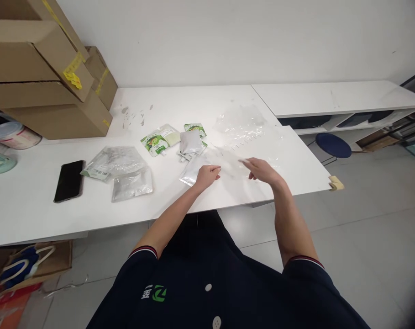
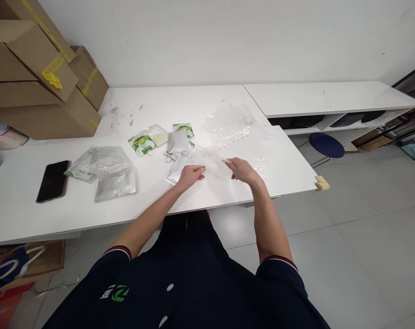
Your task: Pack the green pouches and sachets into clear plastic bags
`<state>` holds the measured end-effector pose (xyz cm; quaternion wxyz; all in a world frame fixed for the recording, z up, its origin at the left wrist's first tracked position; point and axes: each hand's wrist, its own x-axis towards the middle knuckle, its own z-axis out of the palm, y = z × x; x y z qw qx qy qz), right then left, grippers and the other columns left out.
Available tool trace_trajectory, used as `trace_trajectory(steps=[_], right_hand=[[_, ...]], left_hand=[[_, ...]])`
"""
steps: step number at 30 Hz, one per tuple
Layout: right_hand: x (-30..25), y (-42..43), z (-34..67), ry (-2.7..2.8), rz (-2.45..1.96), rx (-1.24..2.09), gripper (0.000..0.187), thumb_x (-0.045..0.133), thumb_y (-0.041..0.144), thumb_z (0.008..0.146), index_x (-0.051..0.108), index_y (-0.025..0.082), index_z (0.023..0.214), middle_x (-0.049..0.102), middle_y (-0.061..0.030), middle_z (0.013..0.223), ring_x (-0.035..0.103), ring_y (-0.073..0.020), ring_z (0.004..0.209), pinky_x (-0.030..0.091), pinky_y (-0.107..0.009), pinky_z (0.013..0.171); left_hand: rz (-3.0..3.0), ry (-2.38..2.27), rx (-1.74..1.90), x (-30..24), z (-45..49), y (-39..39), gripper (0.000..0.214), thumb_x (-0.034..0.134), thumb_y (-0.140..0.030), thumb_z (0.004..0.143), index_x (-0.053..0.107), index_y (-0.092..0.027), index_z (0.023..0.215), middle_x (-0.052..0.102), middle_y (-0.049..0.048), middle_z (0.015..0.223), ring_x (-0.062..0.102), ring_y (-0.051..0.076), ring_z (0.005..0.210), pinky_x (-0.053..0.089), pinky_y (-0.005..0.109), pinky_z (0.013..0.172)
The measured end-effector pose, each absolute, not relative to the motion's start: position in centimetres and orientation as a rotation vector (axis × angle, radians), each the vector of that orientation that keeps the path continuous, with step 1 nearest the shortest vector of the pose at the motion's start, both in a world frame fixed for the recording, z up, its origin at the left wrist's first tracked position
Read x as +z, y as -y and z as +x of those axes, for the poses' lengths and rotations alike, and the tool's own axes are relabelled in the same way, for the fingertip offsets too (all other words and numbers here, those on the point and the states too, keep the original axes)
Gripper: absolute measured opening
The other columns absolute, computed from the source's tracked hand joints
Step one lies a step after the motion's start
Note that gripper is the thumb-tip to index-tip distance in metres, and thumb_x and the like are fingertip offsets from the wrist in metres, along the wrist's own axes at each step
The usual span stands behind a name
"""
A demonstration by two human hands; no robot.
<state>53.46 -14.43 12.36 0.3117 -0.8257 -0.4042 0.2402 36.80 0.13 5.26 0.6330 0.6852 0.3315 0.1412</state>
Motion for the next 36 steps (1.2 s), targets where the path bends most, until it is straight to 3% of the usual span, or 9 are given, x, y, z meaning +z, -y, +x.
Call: trace_trajectory(steps=[7, 11, 14, 17, 21, 26, 30, 33, 36], right_hand=[[17.5, 14.0, 53.8, 0.82, -1.733, -0.261, 0.038, 0.038, 0.042, 0.098, 0.067, 0.02, 0.11, 0.068, -0.0105, 0.107, 0.067, -0.0184, 0.095, 0.056, -0.04, 0.082], [17.4, 12.3, 48.7, 1.457, -1.759, -0.09, 0.026, 0.046, 0.034, 0.096, 0.068, 0.025, 0.107, 0.065, -0.0074, 0.121, 0.059, -0.0223, 0.117, 0.053, -0.045, 0.094], [15.2, 10.7, 45.0, 1.864, -1.58, 0.142, 0.027, 0.044, 0.029, 0.097, 0.067, 0.024, 0.109, 0.062, -0.0087, 0.127, 0.053, -0.0239, 0.126, 0.05, -0.047, 0.099], [12.0, 9.3, 42.4, 1.936, -1.47, 0.275, 0.031, 0.044, 0.032, 0.098, 0.059, 0.027, 0.125, 0.055, -0.009, 0.136, 0.05, -0.0237, 0.129, 0.05, -0.045, 0.101], [7.2, 8.7, 41.3, 1.628, -1.692, 0.254, 0.048, 0.052, 0.042, 0.094, 0.046, 0.024, 0.138, 0.048, -0.0142, 0.137, 0.058, -0.026, 0.117, 0.053, -0.045, 0.094], [4.7, 9.7, 44.5, 1.475, -2.213, 0.245, 0.037, 0.037, 0.031, 0.097, 0.058, 0.012, 0.12, 0.054, -0.0207, 0.128, 0.06, -0.0306, 0.11, 0.051, -0.05, 0.094], [5.8, 10.0, 45.6, 1.684, -2.257, 0.146, 0.045, 0.045, 0.035, 0.094, 0.052, 0.012, 0.131, 0.046, -0.0211, 0.141, 0.045, -0.0343, 0.131, 0.043, -0.051, 0.104], [6.3, 8.9, 44.5, 2.061, -2.145, 0.165, 0.052, 0.052, 0.028, 0.09, 0.046, 0.015, 0.14, 0.039, -0.0145, 0.152, 0.032, -0.0333, 0.141, 0.036, -0.052, 0.109], [6.1, 7.0, 43.7, 2.204, -2.185, 0.117, 0.051, 0.042, 0.013, 0.09, 0.045, 0.021, 0.141, 0.04, -0.0094, 0.152, 0.035, -0.0322, 0.14, 0.036, -0.055, 0.107]], left_hand=[[2.085, -0.689, 0.346, 8.0, 34.3, 0.2, 0.038, 0.055, -0.038, 0.09, 0.064, -0.022, 0.123, 0.069, 0.0044, 0.085, 0.065, 0.019, 0.076, 0.051, 0.034, 0.076], [2.334, -0.96, 1.045, 11.2, 29.6, -0.1, 0.049, 0.066, -0.044, 0.083, 0.058, -0.021, 0.127, 0.057, 0.0142, 0.128, 0.053, 0.03, 0.119, 0.04, 0.044, 0.099], [2.617, -0.94, 1.234, 12.1, 24.9, -1.3, 0.036, 0.069, -0.04, 0.081, 0.064, -0.028, 0.116, 0.057, 0.0097, 0.131, 0.04, 0.034, 0.133, 0.025, 0.052, 0.109], [2.875, -0.85, 1.125, 11.3, 20.4, -3.0, 0.015, 0.061, -0.03, 0.087, 0.069, -0.03, 0.101, 0.069, 0.0052, 0.106, 0.053, 0.029, 0.12, 0.03, 0.049, 0.102], [3.023, -1.024, 0.837, 9.6, 16.5, -4.4, 0.022, 0.049, -0.023, 0.093, 0.071, -0.023, 0.089, 0.069, 0.0065, 0.074, 0.062, 0.024, 0.084, 0.04, 0.036, 0.074], [3.041, -0.952, 0.657, 8.0, 16.4, -3.2, 0.029, 0.043, -0.023, 0.095, 0.068, -0.019, 0.11, 0.071, 0.0111, 0.095, 0.061, 0.025, 0.092, 0.042, 0.037, 0.073], [3.055, -0.816, 0.476, 6.6, 17.2, -0.8, 0.033, 0.044, -0.017, 0.093, 0.062, -0.018, 0.121, 0.063, 0.0146, 0.119, 0.059, 0.027, 0.101, 0.047, 0.039, 0.078], [2.924, -0.809, 0.515, 6.0, 16.8, 0.1, 0.034, 0.043, -0.014, 0.093, 0.06, -0.018, 0.122, 0.064, 0.013, 0.116, 0.061, 0.024, 0.097, 0.051, 0.035, 0.077], [2.684, -0.838, 0.722, 6.0, 16.1, -0.1, 0.03, 0.039, -0.016, 0.096, 0.06, -0.019, 0.118, 0.066, 0.0089, 0.106, 0.062, 0.019, 0.096, 0.053, 0.032, 0.08]])
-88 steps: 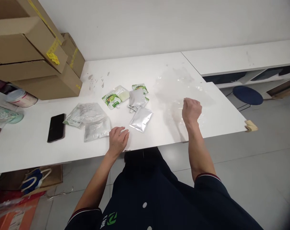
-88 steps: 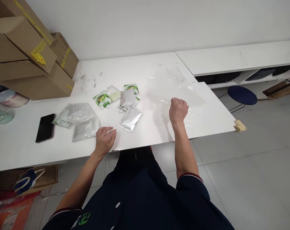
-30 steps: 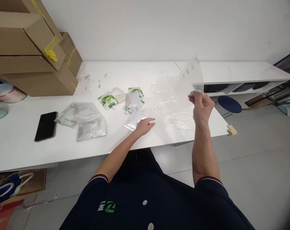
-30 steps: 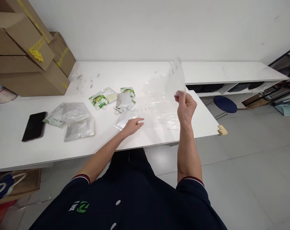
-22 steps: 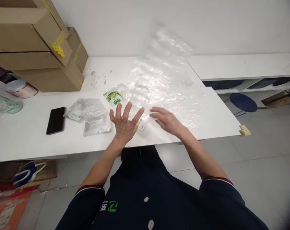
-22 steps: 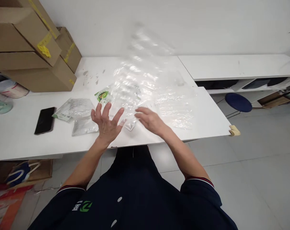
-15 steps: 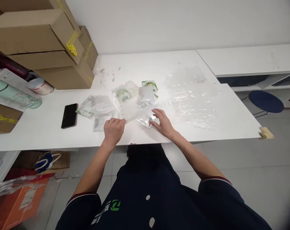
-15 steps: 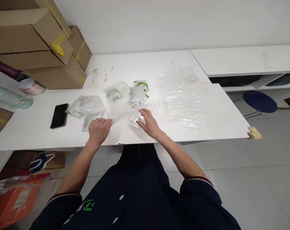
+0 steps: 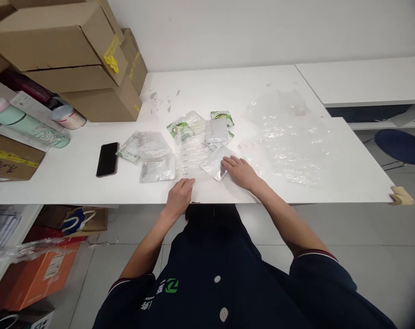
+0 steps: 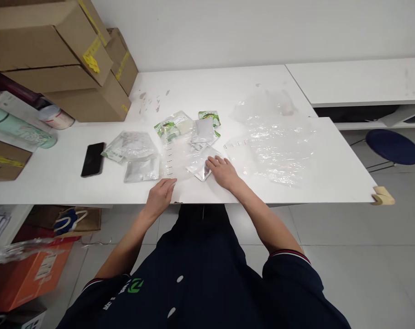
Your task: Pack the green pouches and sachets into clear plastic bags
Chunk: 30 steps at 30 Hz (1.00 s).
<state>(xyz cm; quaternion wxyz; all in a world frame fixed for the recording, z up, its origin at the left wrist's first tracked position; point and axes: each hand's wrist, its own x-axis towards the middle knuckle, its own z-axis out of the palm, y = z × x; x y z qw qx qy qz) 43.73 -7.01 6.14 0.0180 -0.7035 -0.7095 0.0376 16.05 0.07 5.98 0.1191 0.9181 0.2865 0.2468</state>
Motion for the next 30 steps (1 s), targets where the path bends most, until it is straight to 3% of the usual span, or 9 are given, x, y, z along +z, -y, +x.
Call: trace_trajectory(steps=[3, 7, 12, 14, 17, 23, 30], right_hand=[[5.8, 5.1, 44.1, 2.259, -2.14, -0.056, 0.048, 0.037, 0.012, 0.093, 0.051, 0.024, 0.137, 0.048, -0.0076, 0.147, 0.038, -0.0337, 0.137, 0.033, -0.059, 0.106], [5.9, 4.3, 45.3, 2.273, -1.979, -0.122, 0.039, 0.036, 0.016, 0.096, 0.057, 0.018, 0.129, 0.059, -0.0106, 0.135, 0.05, -0.0292, 0.126, 0.036, -0.049, 0.105], [9.5, 8.7, 46.1, 1.644, -2.26, -0.249, 0.037, 0.035, 0.023, 0.097, 0.063, 0.015, 0.119, 0.072, -0.0139, 0.102, 0.065, -0.0268, 0.093, 0.05, -0.04, 0.078], [11.4, 10.6, 45.6, 1.39, -2.238, -0.38, 0.041, 0.029, 0.027, 0.099, 0.059, 0.016, 0.126, 0.07, -0.0138, 0.109, 0.065, -0.0266, 0.096, 0.051, -0.039, 0.075], [12.8, 11.8, 43.2, 1.426, -2.093, -0.46, 0.043, 0.027, 0.028, 0.1, 0.052, 0.019, 0.135, 0.065, -0.013, 0.124, 0.06, -0.0255, 0.109, 0.05, -0.039, 0.082], [8.2, 10.8, 37.2, 2.031, -1.899, -0.267, 0.042, 0.04, 0.021, 0.096, 0.051, 0.021, 0.137, 0.06, -0.01, 0.134, 0.052, -0.0267, 0.119, 0.045, -0.039, 0.088], [5.2, 11.2, 35.4, 2.293, -1.875, -0.012, 0.054, 0.037, 0.014, 0.093, 0.041, 0.021, 0.146, 0.046, -0.0097, 0.148, 0.043, -0.0323, 0.127, 0.039, -0.046, 0.094]], left_hand=[[2.504, -0.887, 0.861, 6.2, 15.6, -0.4, 0.027, 0.039, -0.023, 0.099, 0.06, -0.018, 0.115, 0.065, 0.0082, 0.103, 0.062, 0.018, 0.098, 0.053, 0.032, 0.085], [2.417, -0.976, 1.013, 5.9, 15.7, -0.2, 0.029, 0.038, -0.024, 0.1, 0.061, -0.016, 0.116, 0.057, 0.0105, 0.104, 0.058, 0.017, 0.096, 0.051, 0.031, 0.08], [2.639, -1.016, 1.172, 4.7, 16.5, 1.2, 0.033, 0.04, -0.013, 0.096, 0.061, -0.017, 0.121, 0.055, 0.009, 0.09, 0.053, 0.018, 0.084, 0.045, 0.031, 0.071], [2.862, -0.897, 1.037, 4.2, 17.5, 2.2, 0.037, 0.041, -0.008, 0.093, 0.063, -0.021, 0.12, 0.058, 0.0079, 0.085, 0.053, 0.018, 0.079, 0.042, 0.032, 0.069], [3.015, -0.726, 0.795, 3.4, 19.1, 4.0, 0.041, 0.044, -0.006, 0.092, 0.062, -0.026, 0.122, 0.061, 0.0058, 0.081, 0.055, 0.018, 0.075, 0.039, 0.032, 0.069], [2.904, -0.684, 0.911, 2.1, 17.3, 5.9, 0.023, 0.053, -0.014, 0.092, 0.066, -0.02, 0.11, 0.068, 0.0067, 0.1, 0.059, 0.02, 0.098, 0.044, 0.034, 0.084], [2.78, -0.885, 0.723, 0.3, 14.6, 6.0, 0.02, 0.051, -0.029, 0.095, 0.07, -0.028, 0.099, 0.072, 0.006, 0.096, 0.062, 0.021, 0.088, 0.045, 0.039, 0.078]])
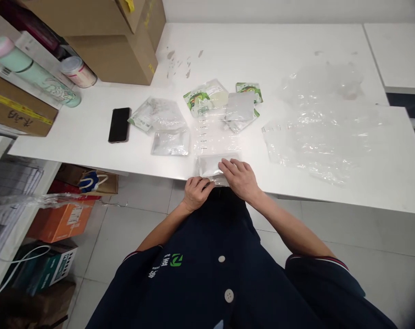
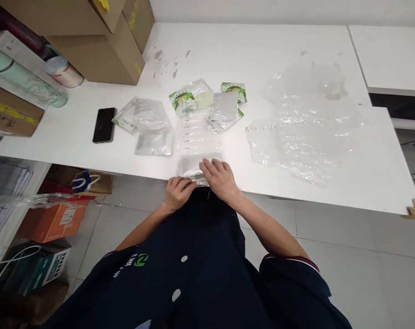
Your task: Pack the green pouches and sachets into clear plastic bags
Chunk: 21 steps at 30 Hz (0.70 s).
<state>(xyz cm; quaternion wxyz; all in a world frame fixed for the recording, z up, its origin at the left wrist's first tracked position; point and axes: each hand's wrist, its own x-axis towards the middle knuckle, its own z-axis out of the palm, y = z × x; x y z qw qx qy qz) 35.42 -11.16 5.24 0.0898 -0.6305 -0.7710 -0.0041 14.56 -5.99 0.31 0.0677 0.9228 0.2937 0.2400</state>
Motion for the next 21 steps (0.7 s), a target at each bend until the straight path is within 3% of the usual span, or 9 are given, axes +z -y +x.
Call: trace_trajectory(steps=[7, 13, 18, 21], right_hand=[[4.9, 11.6, 34.9, 2.347, -1.858, -0.011, 0.056, 0.037, 0.012, 0.092, 0.037, 0.021, 0.148, 0.044, -0.0093, 0.15, 0.043, -0.0324, 0.125, 0.038, -0.044, 0.089], [4.7, 11.8, 34.4, 2.295, -1.872, -0.023, 0.056, 0.034, 0.01, 0.093, 0.037, 0.023, 0.147, 0.042, -0.008, 0.152, 0.039, -0.0329, 0.128, 0.032, -0.049, 0.097], [4.5, 12.0, 34.2, 2.321, -1.87, 0.032, 0.055, 0.035, 0.012, 0.094, 0.036, 0.026, 0.147, 0.04, -0.0066, 0.153, 0.038, -0.0331, 0.131, 0.032, -0.051, 0.099], [4.6, 12.4, 34.2, 2.334, -1.858, 0.083, 0.049, 0.034, 0.021, 0.097, 0.037, 0.024, 0.146, 0.037, -0.0078, 0.154, 0.036, -0.0347, 0.133, 0.035, -0.051, 0.098]], left_hand=[[2.754, -0.717, 0.842, -0.9, 13.1, 5.4, 0.022, 0.051, -0.023, 0.095, 0.068, -0.026, 0.107, 0.07, 0.0065, 0.098, 0.062, 0.018, 0.09, 0.048, 0.037, 0.082], [2.745, -0.737, 1.052, -1.0, 11.5, 4.4, 0.014, 0.054, -0.017, 0.091, 0.067, -0.022, 0.093, 0.063, 0.0057, 0.083, 0.06, 0.017, 0.085, 0.051, 0.035, 0.08], [2.71, -0.761, 0.998, -1.4, 11.4, 4.1, 0.013, 0.054, -0.023, 0.092, 0.061, -0.021, 0.082, 0.06, 0.0051, 0.08, 0.059, 0.016, 0.082, 0.052, 0.034, 0.078], [2.708, -0.838, 1.031, -1.2, 11.4, 3.8, 0.009, 0.056, -0.026, 0.092, 0.063, -0.021, 0.089, 0.062, 0.0076, 0.088, 0.06, 0.018, 0.087, 0.053, 0.036, 0.079]])
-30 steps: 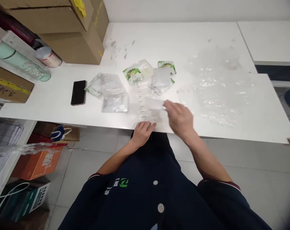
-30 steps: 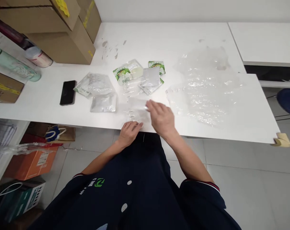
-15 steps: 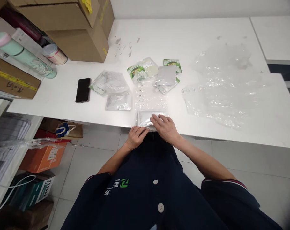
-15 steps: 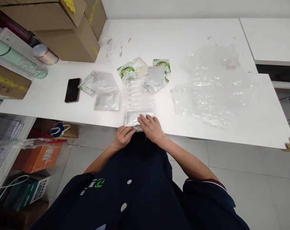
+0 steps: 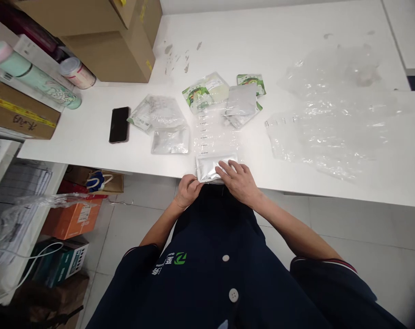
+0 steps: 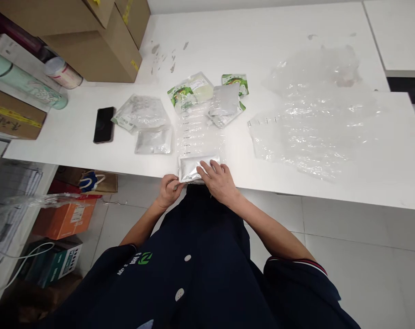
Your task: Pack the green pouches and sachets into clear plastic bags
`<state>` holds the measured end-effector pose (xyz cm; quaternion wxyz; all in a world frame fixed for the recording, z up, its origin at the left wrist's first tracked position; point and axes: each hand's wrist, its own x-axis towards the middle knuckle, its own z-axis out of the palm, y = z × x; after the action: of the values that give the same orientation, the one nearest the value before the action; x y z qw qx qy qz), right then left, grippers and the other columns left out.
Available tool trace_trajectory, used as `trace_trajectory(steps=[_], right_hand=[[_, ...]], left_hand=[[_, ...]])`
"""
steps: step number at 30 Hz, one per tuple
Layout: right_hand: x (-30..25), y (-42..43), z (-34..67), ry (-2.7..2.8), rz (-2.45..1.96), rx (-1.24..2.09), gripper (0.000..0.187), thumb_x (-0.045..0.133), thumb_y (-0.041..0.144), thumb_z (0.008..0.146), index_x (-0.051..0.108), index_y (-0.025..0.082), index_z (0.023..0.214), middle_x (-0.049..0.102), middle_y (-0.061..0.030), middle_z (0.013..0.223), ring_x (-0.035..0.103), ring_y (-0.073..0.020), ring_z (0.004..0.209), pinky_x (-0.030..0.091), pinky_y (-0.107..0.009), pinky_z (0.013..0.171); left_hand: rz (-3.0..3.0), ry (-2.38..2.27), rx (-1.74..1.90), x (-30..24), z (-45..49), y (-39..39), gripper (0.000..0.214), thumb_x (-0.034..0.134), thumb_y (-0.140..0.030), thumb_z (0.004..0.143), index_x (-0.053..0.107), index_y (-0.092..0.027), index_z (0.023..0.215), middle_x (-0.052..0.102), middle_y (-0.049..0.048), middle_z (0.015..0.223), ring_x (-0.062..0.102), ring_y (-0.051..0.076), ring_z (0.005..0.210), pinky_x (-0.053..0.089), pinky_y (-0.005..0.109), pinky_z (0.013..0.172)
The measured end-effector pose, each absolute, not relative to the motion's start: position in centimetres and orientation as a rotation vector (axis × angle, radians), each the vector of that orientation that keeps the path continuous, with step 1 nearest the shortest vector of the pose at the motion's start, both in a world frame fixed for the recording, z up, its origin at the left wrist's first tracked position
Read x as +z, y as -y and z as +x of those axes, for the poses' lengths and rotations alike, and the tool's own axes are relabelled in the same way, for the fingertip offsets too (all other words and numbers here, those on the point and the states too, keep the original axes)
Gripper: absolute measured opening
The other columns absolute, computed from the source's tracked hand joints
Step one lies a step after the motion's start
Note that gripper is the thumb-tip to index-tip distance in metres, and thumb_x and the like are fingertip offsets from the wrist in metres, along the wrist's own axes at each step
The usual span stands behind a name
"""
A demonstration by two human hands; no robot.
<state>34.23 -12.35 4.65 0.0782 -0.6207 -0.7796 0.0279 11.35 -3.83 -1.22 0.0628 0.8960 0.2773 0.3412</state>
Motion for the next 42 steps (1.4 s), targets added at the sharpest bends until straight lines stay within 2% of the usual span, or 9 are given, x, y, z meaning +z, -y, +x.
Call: trace_trajectory(steps=[6, 10, 14, 18, 22, 29, 33, 37, 42], right_hand=[[5.2, 12.9, 36.4, 2.376, -1.712, 0.257, 0.063, 0.05, 0.047, 0.093, 0.036, 0.018, 0.147, 0.035, -0.0145, 0.154, 0.036, -0.0364, 0.135, 0.038, -0.052, 0.102], [6.1, 13.2, 39.0, 2.139, -1.599, 0.434, 0.041, 0.041, 0.03, 0.097, 0.052, 0.024, 0.136, 0.058, -0.0075, 0.136, 0.049, -0.0276, 0.128, 0.043, -0.047, 0.101], [7.4, 11.5, 39.8, 1.744, -1.613, 0.732, 0.034, 0.042, 0.043, 0.096, 0.067, 0.026, 0.112, 0.071, -0.0047, 0.108, 0.065, -0.0238, 0.101, 0.052, -0.038, 0.081], [6.7, 7.5, 39.6, 1.436, -1.844, 0.807, 0.032, 0.05, 0.047, 0.09, 0.063, 0.02, 0.079, 0.065, -0.0021, 0.074, 0.059, -0.0175, 0.068, 0.045, -0.03, 0.062], [5.2, 4.7, 39.5, 1.454, -2.07, 0.733, 0.026, 0.054, 0.038, 0.085, 0.054, 0.021, 0.067, 0.056, 0.0006, 0.061, 0.051, -0.0155, 0.058, 0.038, -0.028, 0.057], [6.2, 6.0, 37.3, 1.605, -2.242, 0.224, 0.039, 0.054, 0.034, 0.09, 0.055, 0.015, 0.124, 0.066, -0.0174, 0.106, 0.06, -0.0304, 0.094, 0.047, -0.039, 0.073], [5.6, 8.2, 38.1, 2.016, -1.869, 0.147, 0.042, 0.056, 0.046, 0.09, 0.059, 0.021, 0.123, 0.047, -0.0153, 0.144, 0.039, -0.0355, 0.134, 0.041, -0.051, 0.1], [5.1, 10.7, 40.4, 2.101, -1.809, 0.308, 0.053, 0.061, 0.047, 0.087, 0.054, 0.024, 0.134, 0.025, -0.0116, 0.159, 0.02, -0.0353, 0.146, 0.034, -0.055, 0.108], [6.5, 12.8, 41.2, 1.861, -1.714, 0.498, 0.029, 0.051, 0.041, 0.093, 0.069, 0.026, 0.111, 0.041, -0.0065, 0.151, 0.031, -0.0325, 0.142, 0.039, -0.051, 0.105]], left_hand=[[2.67, -0.646, 0.791, 1.3, 11.7, 2.3, 0.017, 0.053, -0.026, 0.095, 0.066, -0.026, 0.105, 0.069, 0.0071, 0.108, 0.058, 0.023, 0.12, 0.049, 0.05, 0.098], [2.531, -0.53, 0.976, 3.9, 12.3, 2.3, 0.019, 0.047, -0.029, 0.098, 0.065, -0.021, 0.099, 0.071, 0.0061, 0.1, 0.066, 0.018, 0.106, 0.056, 0.04, 0.089], [2.35, -0.823, 1.059, 5.5, 13.6, 1.4, 0.022, 0.048, -0.034, 0.097, 0.064, -0.02, 0.094, 0.07, 0.0044, 0.089, 0.067, 0.014, 0.086, 0.057, 0.029, 0.076], [2.261, -1.195, 0.935, 5.5, 15.6, -0.9, 0.033, 0.048, -0.041, 0.097, 0.058, -0.019, 0.119, 0.067, 0.006, 0.095, 0.064, 0.014, 0.077, 0.054, 0.028, 0.069], [2.528, -1.181, 0.84, 5.2, 16.3, -1.8, 0.033, 0.045, -0.033, 0.098, 0.057, -0.016, 0.123, 0.057, 0.0171, 0.12, 0.059, 0.025, 0.106, 0.051, 0.043, 0.088], [2.807, -0.601, 0.424, 5.4, 14.8, -1.5, 0.052, 0.057, -0.043, 0.091, 0.045, -0.017, 0.134, 0.05, 0.0189, 0.136, 0.047, 0.032, 0.129, 0.047, 0.05, 0.102], [2.917, -0.558, 0.35, 5.2, 15.1, -1.9, 0.045, 0.051, -0.018, 0.089, 0.045, -0.011, 0.133, 0.049, 0.0215, 0.136, 0.045, 0.033, 0.132, 0.044, 0.05, 0.106], [2.943, -0.545, 0.285, 6.1, 15.2, -1.8, 0.041, 0.044, -0.007, 0.085, 0.053, -0.012, 0.124, 0.055, 0.0192, 0.131, 0.051, 0.031, 0.127, 0.045, 0.049, 0.103], [2.656, -0.505, 0.13, 10.0, 14.1, -1.5, 0.03, 0.041, -0.023, 0.094, 0.056, -0.021, 0.12, 0.067, 0.0068, 0.102, 0.064, 0.021, 0.092, 0.051, 0.036, 0.082]])
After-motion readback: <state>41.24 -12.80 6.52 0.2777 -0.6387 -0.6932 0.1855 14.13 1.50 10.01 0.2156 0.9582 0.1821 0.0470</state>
